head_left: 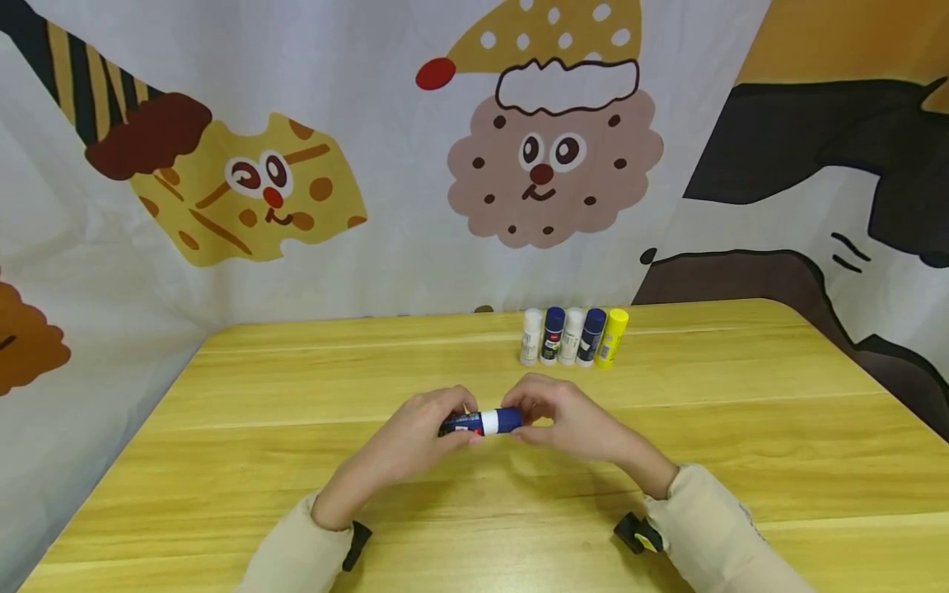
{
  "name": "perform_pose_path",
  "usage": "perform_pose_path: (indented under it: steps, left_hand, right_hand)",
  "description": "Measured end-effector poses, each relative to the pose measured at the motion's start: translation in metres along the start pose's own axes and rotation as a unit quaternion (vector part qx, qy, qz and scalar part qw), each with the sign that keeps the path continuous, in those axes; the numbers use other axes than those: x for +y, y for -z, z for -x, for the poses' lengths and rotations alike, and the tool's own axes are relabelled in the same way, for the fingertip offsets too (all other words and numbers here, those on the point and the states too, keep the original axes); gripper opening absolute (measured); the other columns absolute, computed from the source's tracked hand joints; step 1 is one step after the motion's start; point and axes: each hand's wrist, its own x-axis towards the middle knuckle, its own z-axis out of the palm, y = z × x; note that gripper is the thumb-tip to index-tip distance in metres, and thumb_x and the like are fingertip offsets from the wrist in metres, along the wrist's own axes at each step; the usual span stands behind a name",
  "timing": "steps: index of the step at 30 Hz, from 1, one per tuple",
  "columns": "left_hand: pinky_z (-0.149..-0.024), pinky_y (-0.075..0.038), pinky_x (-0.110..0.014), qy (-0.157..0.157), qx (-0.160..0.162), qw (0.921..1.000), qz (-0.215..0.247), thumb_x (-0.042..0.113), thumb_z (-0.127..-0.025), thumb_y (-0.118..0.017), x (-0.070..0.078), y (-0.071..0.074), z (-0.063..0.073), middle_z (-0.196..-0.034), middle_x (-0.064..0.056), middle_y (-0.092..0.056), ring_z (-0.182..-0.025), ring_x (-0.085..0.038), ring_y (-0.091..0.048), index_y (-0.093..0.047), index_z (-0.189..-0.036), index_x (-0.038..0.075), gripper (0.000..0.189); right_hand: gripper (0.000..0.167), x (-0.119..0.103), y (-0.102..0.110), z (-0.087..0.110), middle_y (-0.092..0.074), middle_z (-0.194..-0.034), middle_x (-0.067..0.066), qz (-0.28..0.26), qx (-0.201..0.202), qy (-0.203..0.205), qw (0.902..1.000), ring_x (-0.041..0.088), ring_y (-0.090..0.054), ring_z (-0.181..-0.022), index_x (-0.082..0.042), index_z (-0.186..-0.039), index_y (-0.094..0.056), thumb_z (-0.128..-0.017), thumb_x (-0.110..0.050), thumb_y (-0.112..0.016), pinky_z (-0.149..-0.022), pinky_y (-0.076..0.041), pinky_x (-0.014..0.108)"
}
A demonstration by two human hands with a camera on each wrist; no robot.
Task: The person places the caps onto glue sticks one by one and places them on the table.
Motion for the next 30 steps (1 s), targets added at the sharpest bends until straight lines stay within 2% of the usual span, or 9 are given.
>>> perform_pose_path:
  steps: [10, 19, 30]
  left_hand:
    - [-0.062, -0.044, -0.024, 0.001, 0.004, 1.0, -0.008, 0.014, -0.083, -0.067, -0.0008, -0.0007, -0.0001, -0.084, 0.001, -0.058, -0.07, -0.009, -0.051, -0.057, -0.095, 0.007, 0.017]
    - [-0.061, -0.044, -0.023, -0.002, 0.005, 1.0, -0.007, 0.014, -0.085, -0.066, -0.001, -0.001, 0.0002, -0.084, 0.002, -0.057, -0.069, -0.008, -0.05, -0.056, -0.095, 0.007, 0.015]
    - [-0.06, -0.042, -0.023, -0.021, -0.005, 0.9998, -0.001, 0.016, -0.088, -0.061, -0.0008, -0.0011, 0.0001, -0.084, 0.003, -0.058, -0.068, -0.007, -0.048, -0.057, -0.096, 0.006, 0.013]
  right_hand:
    - [0.026, -0.0012, 0.0002, -0.0004, -0.058, -0.092, 0.007, -0.009, -0.001, -0.008, 0.9999, 0.015, -0.06, -0.08, 0.001, -0.1, -0.058, -0.077, 0.009, -0.066, -0.073, -0.051, 0.027]
    - [0.024, 0.0001, -0.0007, -0.0005, -0.057, -0.094, 0.008, -0.019, -0.001, 0.001, 0.9998, 0.017, -0.06, -0.081, 0.001, -0.1, -0.058, -0.078, 0.009, -0.065, -0.074, -0.051, 0.027]
    - [0.022, -0.0004, -0.0024, -0.0009, -0.056, -0.092, 0.007, -0.019, 0.004, 0.008, 0.9998, 0.015, -0.06, -0.079, 0.0, -0.098, -0.058, -0.078, 0.007, -0.066, -0.073, -0.051, 0.028]
